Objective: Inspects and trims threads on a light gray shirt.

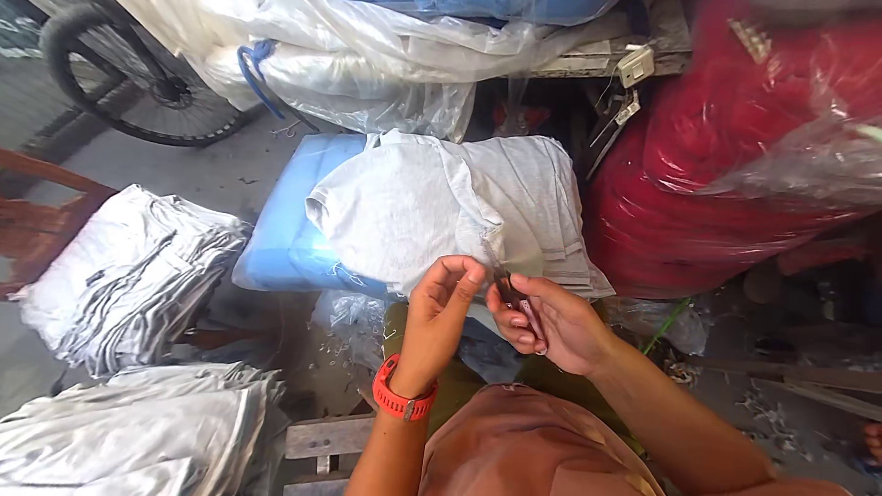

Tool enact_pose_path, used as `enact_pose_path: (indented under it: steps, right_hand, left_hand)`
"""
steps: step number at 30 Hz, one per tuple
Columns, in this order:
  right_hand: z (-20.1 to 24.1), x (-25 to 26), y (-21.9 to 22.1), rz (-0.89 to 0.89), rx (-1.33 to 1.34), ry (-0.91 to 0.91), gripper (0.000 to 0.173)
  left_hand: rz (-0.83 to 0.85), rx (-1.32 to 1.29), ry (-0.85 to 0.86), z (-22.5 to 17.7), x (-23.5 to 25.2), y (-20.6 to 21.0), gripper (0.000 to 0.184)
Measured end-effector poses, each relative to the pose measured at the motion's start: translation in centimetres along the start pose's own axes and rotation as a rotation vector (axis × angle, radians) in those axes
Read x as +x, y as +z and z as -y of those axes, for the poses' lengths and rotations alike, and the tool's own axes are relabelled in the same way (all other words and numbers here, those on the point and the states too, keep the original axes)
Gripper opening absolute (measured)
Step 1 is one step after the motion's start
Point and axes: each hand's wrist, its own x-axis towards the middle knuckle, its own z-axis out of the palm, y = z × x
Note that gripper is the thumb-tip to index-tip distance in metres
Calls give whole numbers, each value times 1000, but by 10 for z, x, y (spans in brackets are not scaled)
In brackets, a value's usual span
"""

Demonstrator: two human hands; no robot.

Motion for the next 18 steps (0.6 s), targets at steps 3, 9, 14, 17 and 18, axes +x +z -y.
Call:
enact_pose_path:
  steps: [3, 9, 14, 17, 18]
  right_hand:
    - [-1, 3, 0, 8, 24, 16, 34]
    - [2, 3, 0, 4, 29, 13, 36]
    - [0, 5, -1, -28, 4, -11, 36]
    - [-1, 6, -3, -29, -4, -21, 35]
    - [-2, 7, -3, -30, -8, -27, 35]
  left_hand:
    - [41, 48, 68, -1, -3, -1, 9]
    - [71, 207, 161, 3, -4, -5, 8]
    - [81, 214, 186, 3, -5, -6, 7]
    - [72, 226, 172, 3, -6, -6, 8]
    - [69, 226, 169, 4, -6, -7, 8]
